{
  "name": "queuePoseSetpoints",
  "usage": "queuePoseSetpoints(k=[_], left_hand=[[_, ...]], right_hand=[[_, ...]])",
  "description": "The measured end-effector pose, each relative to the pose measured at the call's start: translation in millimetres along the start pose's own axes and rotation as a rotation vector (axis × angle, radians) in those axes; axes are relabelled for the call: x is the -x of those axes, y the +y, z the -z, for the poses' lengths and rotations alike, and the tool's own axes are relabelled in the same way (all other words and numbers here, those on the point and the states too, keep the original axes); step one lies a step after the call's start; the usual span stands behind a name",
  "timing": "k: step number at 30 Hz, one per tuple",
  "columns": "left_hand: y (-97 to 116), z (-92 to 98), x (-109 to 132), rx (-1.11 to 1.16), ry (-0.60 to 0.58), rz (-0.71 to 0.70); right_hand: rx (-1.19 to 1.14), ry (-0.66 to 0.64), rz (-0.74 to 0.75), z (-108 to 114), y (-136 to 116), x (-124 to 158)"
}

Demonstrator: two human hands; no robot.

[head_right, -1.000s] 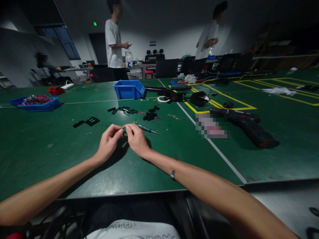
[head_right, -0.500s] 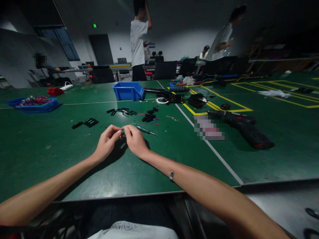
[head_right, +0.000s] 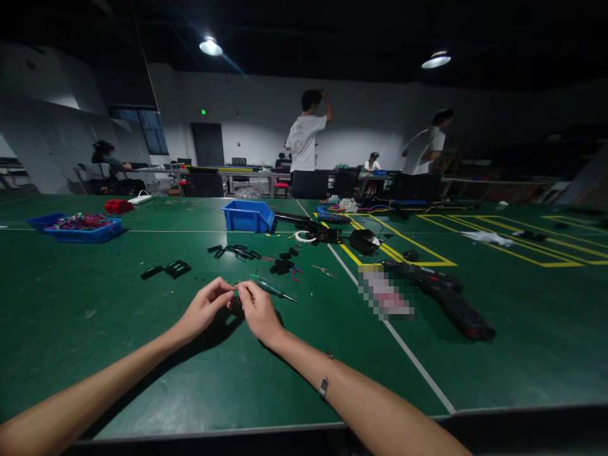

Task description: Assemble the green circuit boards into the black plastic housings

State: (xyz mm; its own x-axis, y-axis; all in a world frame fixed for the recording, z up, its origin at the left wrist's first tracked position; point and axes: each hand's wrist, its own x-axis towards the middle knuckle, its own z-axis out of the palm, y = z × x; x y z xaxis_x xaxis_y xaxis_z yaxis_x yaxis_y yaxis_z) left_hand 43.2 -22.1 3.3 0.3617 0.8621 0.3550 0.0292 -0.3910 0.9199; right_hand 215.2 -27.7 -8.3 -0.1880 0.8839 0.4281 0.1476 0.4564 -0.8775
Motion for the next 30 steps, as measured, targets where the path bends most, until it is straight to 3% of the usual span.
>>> queuePoseSetpoints(k=[4, 11, 20, 30], left_hand=[[-2, 4.4, -3, 0.025, -0.027, 0.004], [-8, 25.7, -10, 0.019, -0.215, 0.034], [-3, 35.8, -10, -0.041, -0.361, 0.092], [4, 35.8, -9, -0.083, -0.364, 0.066]], right_hand=[[-0.131, -0.088, -0.095, 4, 2, -3], [-0.332, -0.338, -0.222, 15, 15, -6], [-0.247, -0.582, -0.342, 30, 3, -5], [-0.290, -0.486, -0.362, 23, 0, -4]])
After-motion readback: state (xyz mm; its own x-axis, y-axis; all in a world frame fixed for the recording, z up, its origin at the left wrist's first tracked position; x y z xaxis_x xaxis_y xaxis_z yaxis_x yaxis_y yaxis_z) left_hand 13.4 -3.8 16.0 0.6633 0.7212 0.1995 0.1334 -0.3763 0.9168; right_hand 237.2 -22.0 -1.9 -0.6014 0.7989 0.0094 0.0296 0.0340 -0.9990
